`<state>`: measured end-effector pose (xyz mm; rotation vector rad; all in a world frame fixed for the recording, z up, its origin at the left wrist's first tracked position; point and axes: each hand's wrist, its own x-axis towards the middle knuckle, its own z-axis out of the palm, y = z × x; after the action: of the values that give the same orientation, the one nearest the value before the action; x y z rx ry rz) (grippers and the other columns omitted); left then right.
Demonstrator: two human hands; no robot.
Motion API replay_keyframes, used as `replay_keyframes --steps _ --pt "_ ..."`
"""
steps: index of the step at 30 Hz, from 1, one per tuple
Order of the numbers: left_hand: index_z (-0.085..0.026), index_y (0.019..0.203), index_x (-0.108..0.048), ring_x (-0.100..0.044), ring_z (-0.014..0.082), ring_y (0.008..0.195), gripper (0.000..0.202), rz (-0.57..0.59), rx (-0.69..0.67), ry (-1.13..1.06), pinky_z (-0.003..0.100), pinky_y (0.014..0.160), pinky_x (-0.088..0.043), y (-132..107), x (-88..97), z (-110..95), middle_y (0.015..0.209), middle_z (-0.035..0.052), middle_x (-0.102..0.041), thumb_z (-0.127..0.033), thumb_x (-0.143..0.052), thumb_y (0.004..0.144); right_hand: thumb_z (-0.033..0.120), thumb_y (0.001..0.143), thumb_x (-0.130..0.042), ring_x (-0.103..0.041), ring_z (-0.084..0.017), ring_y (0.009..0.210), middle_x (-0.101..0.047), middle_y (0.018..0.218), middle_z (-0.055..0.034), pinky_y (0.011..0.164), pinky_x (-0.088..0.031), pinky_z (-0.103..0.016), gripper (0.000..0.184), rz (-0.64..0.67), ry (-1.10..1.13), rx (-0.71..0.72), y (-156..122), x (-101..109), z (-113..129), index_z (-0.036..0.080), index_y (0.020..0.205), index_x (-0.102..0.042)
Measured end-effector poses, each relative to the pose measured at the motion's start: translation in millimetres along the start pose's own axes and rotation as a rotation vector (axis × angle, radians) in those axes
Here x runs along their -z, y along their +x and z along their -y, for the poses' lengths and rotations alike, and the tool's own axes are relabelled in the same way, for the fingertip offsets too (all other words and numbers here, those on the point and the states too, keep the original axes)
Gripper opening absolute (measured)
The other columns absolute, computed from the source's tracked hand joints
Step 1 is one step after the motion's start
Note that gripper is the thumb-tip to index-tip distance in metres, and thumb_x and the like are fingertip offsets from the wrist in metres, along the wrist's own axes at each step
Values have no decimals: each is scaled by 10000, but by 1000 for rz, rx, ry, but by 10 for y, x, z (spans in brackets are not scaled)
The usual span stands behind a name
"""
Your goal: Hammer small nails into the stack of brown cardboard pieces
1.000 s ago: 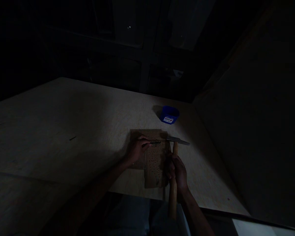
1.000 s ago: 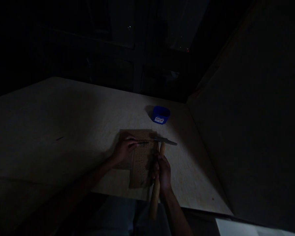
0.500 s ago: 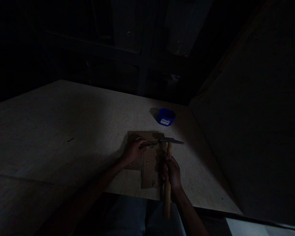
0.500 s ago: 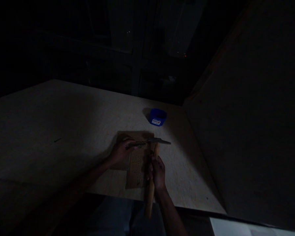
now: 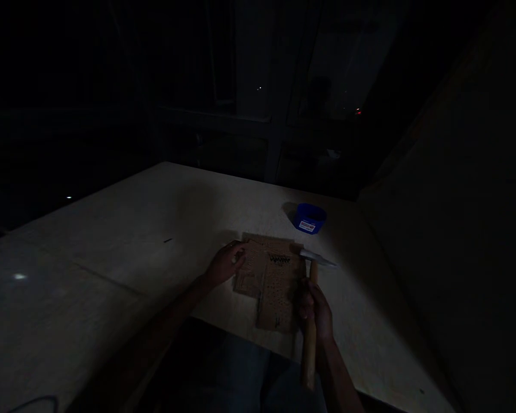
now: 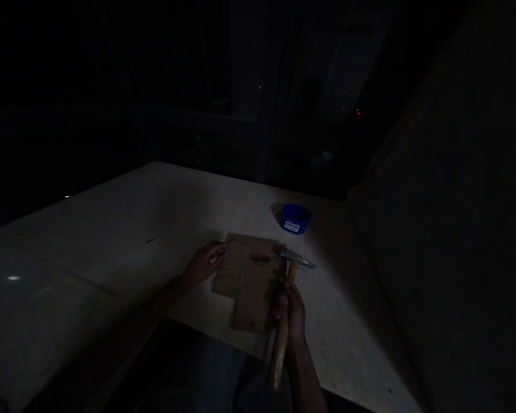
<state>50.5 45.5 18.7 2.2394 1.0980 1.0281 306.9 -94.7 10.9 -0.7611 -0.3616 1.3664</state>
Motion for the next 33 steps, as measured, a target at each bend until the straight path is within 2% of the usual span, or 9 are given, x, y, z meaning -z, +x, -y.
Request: replay_keyframes --steps 2,5,9,13,18,21,24,28,33 --pt "-206 1189 -644 -689 178 921 296 -77 67 96 323 870 -559 -75 251 165 1116 88 -688 -285 -514 935 316 791 -783 -338 -20 313 -435 488 141 286 -342 -108 276 15 132 -56 -18 -2 43 167 958 -621" --pt "-167 1166 -655 -672 219 1006 313 -183 260 326 363 931 -536 -218 714 457 1150 120 -681 -268 -465 937 231 793 -779 -393 -19 336 -453 505 132 313 -379 -101 223 61 288 -103 -58 -18 132 174 933 -614" --pt "-123 1176 -661 -613 272 1143 345 -193 503 569 397 1032 -465 -430 1301 784 1230 170 -655 -240 -471 911 154 808 -758 -427 -17 353 -476 529 128 371 -448 -107 219 88 403 -116 -123 -29 227 201 963 -610" --pt "-142 1082 -704 -591 289 1153 281 -190 619 632 389 1030 -445 -549 1574 963 1130 163 -698 -238 -531 882 164 807 -774 -408 -20 345 -472 530 130 390 -470 -134 269 83 369 -118 -151 -22 230 217 1024 -625" --pt "-154 955 -731 -610 313 1104 221 -208 702 628 398 958 -470 -504 1591 1021 1103 174 -702 -259 -547 890 229 787 -807 -352 -28 325 -431 513 134 380 -469 -166 263 90 230 -152 -132 -35 188 225 990 -640" --pt "-149 910 -716 -651 283 1017 201 -208 698 576 367 916 -484 -428 1575 967 1036 158 -719 -209 -526 882 241 790 -800 -329 -25 329 -414 518 137 354 -433 -157 260 106 212 -165 -125 -48 169 221 995 -642" --pt "-154 955 -693 -668 241 950 234 -193 652 503 334 881 -494 -315 1524 856 1017 130 -734 -221 -474 904 272 803 -795 -298 -16 333 -391 523 141 325 -357 -126 279 121 191 -163 -121 -53 143 216 1026 -637" --pt "-182 956 -689 -674 198 944 238 -125 514 340 280 868 -505 -85 1309 566 1014 81 -753 -290 -489 886 304 802 -796 -263 -13 335 -352 514 143 311 -303 -109 266 138 154 -153 -91 -57 101 192 985 -639" --pt "-194 847 -711 -690 209 809 271 -1 300 -76 300 760 -533 176 754 -55 872 60 -756 -432 -583 831 327 783 -807 -241 -14 338 -340 504 145 307 -284 -108 290 145 147 -175 -65 -67 92 183 982 -653"
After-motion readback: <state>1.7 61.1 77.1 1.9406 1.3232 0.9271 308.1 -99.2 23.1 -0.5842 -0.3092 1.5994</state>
